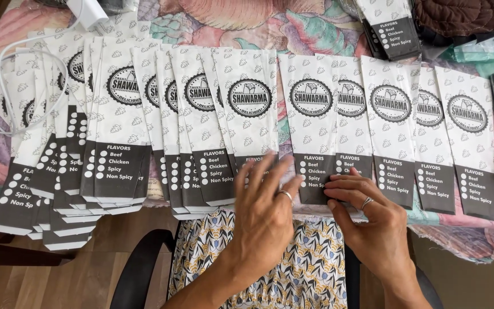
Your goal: Applying glue to the edges of paper wrappers and folding them to create food sleeves.
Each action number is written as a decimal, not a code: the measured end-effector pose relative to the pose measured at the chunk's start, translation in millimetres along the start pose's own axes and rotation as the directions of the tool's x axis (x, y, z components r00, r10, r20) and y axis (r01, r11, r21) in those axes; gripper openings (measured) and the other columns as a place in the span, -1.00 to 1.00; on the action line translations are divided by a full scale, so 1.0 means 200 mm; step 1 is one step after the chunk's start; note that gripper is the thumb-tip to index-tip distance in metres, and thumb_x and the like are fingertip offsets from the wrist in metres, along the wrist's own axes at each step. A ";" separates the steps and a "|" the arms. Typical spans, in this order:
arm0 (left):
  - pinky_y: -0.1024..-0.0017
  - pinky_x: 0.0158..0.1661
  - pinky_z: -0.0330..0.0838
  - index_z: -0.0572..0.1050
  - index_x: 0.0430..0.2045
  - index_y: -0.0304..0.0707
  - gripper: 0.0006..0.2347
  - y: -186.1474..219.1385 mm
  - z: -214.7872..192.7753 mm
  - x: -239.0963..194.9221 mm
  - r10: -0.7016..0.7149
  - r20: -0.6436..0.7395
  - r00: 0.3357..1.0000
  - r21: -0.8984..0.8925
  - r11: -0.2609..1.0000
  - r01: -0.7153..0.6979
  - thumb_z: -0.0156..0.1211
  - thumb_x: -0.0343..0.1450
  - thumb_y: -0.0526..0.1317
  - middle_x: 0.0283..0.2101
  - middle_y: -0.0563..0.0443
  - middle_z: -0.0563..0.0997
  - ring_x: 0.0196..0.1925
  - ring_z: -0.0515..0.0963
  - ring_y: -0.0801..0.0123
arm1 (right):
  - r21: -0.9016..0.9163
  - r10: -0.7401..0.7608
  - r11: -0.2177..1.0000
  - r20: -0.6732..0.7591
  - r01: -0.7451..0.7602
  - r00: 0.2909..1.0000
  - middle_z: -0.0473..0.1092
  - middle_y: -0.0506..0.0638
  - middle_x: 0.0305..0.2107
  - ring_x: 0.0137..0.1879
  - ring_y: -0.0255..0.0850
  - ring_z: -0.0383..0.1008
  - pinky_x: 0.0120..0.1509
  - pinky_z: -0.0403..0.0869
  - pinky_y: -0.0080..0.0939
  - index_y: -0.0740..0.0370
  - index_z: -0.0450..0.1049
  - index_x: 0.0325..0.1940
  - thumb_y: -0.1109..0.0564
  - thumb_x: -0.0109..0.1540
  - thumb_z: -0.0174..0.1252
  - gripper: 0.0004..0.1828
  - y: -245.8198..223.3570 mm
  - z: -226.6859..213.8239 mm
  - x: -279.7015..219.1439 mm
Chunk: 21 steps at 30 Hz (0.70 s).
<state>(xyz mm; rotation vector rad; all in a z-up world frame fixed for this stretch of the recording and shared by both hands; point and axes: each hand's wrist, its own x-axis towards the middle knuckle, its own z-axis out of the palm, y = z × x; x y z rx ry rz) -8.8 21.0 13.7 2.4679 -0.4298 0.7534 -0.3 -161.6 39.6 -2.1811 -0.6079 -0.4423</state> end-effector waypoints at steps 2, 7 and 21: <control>-0.11 0.41 -0.01 0.40 0.07 -0.30 -0.51 -0.08 0.04 -0.05 -0.059 0.087 0.994 0.118 0.992 0.048 0.37 0.23 -0.36 0.31 -0.29 0.40 0.42 0.30 -0.08 | -0.033 -0.038 0.999 0.009 0.038 0.999 0.55 0.12 -0.12 0.11 -0.03 0.58 0.57 0.40 0.12 0.31 0.61 -0.12 0.39 0.23 0.19 -0.82 0.01 0.02 -0.02; -0.10 0.49 -0.19 0.00 0.45 -0.21 -0.18 -0.17 0.09 -0.02 -0.049 0.220 0.974 0.162 0.987 0.013 0.27 0.24 -0.41 0.54 -0.17 0.06 0.58 0.02 -0.13 | -0.140 -0.154 0.977 0.048 0.159 0.987 0.46 0.20 -0.03 0.22 0.14 0.46 0.60 0.33 0.37 0.34 0.52 0.01 0.39 0.29 0.08 -0.76 0.03 0.06 -0.06; 0.04 0.48 -0.06 0.13 0.38 -0.38 -0.42 -0.32 -0.01 0.02 -0.077 0.150 0.986 0.082 0.995 0.065 0.22 0.44 -0.31 0.41 -0.32 0.32 0.52 0.24 -0.05 | -0.193 -0.311 0.904 0.313 0.381 0.897 0.30 0.17 0.36 0.55 0.08 0.19 0.69 0.01 0.29 0.23 0.29 0.40 0.13 0.31 0.19 -0.43 -0.06 0.20 0.02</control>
